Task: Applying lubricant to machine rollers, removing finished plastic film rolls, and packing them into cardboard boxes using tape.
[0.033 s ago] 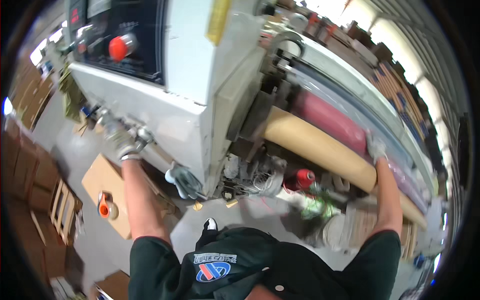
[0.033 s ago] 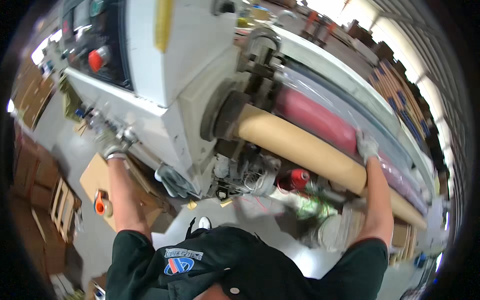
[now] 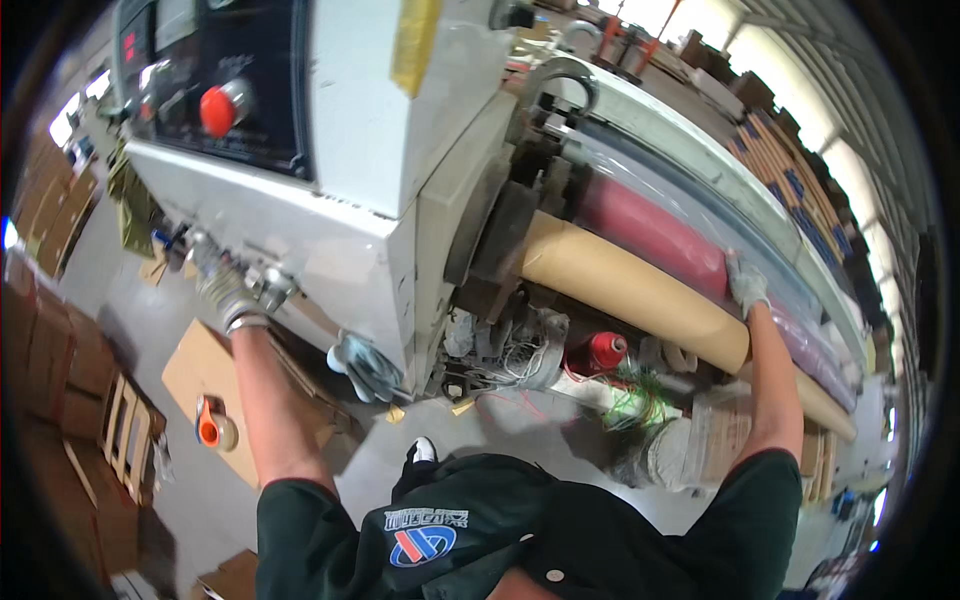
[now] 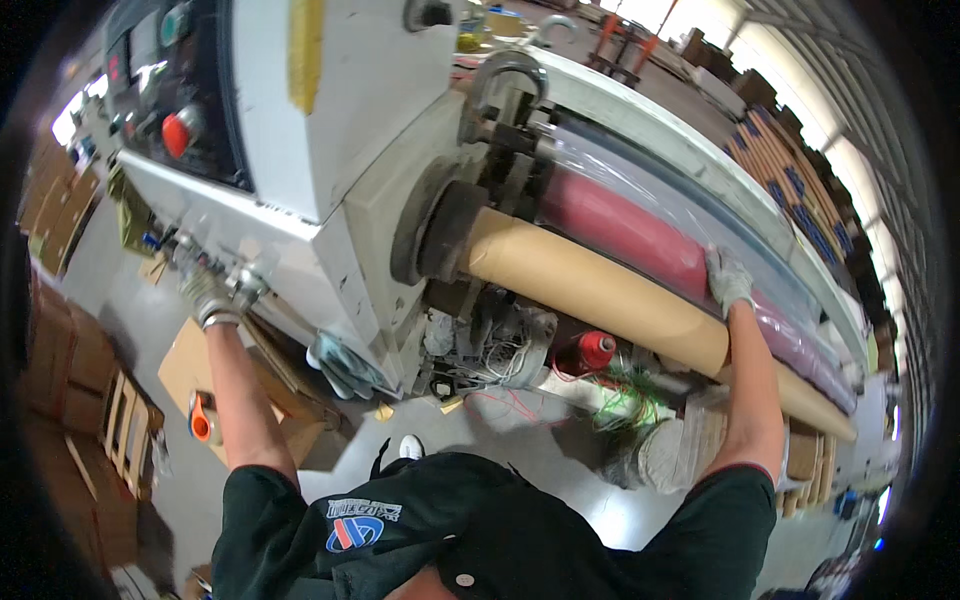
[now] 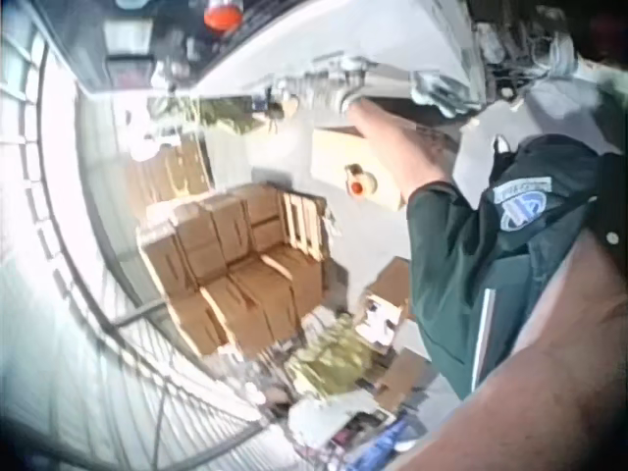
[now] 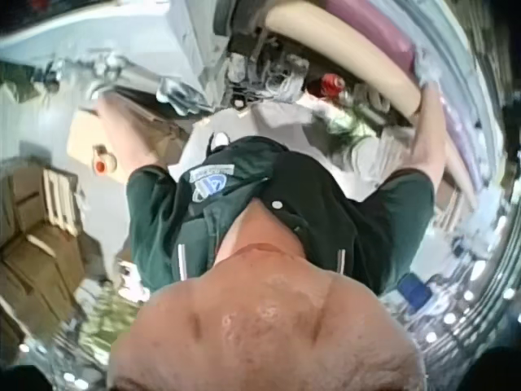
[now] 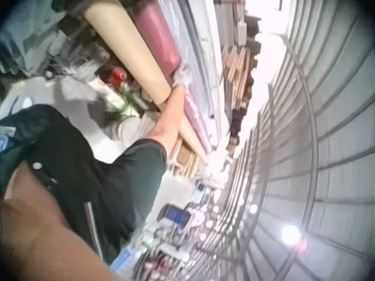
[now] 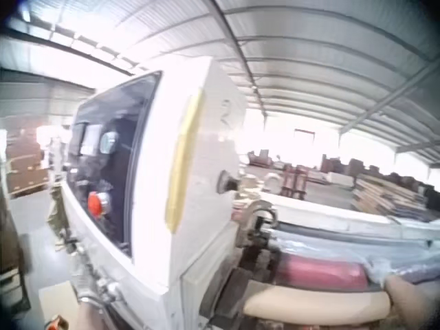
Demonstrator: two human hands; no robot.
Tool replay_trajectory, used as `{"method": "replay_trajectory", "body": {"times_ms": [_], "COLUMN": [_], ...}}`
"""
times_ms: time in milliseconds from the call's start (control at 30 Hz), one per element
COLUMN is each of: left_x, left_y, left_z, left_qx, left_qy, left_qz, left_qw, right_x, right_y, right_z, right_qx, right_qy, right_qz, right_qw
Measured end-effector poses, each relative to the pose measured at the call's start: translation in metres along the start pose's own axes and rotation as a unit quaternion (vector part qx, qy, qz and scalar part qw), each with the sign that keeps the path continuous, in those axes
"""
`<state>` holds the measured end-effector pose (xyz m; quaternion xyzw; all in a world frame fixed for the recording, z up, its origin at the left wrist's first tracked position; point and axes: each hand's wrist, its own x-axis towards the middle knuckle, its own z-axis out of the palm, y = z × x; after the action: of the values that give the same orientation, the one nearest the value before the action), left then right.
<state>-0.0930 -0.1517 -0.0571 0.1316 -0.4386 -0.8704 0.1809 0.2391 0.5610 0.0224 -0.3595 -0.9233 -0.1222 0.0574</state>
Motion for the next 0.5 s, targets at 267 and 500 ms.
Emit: {"method": "replay_trajectory", "body": {"times_ms": [267,500], "left_x": [0.099,0.287], "left_y": [0.023,0.058], "left_z": [-0.034,-0.085], "left_qx": [0.11,-0.027], "left_qy": [-0.089,-0.061], "left_qz": [0.139,-0.022], "left_qw": [0.98,0.998], "right_x": [-0.017,-0.005], "right_y": [-0.002,-0.011], "right_z": [-0.015,0.006], "right_qx": [-0.008,0.012], "right_qy": [-0.002,0.014], "right_qz": [0.08,0.049], "right_qw": [0.997,0.999]}}
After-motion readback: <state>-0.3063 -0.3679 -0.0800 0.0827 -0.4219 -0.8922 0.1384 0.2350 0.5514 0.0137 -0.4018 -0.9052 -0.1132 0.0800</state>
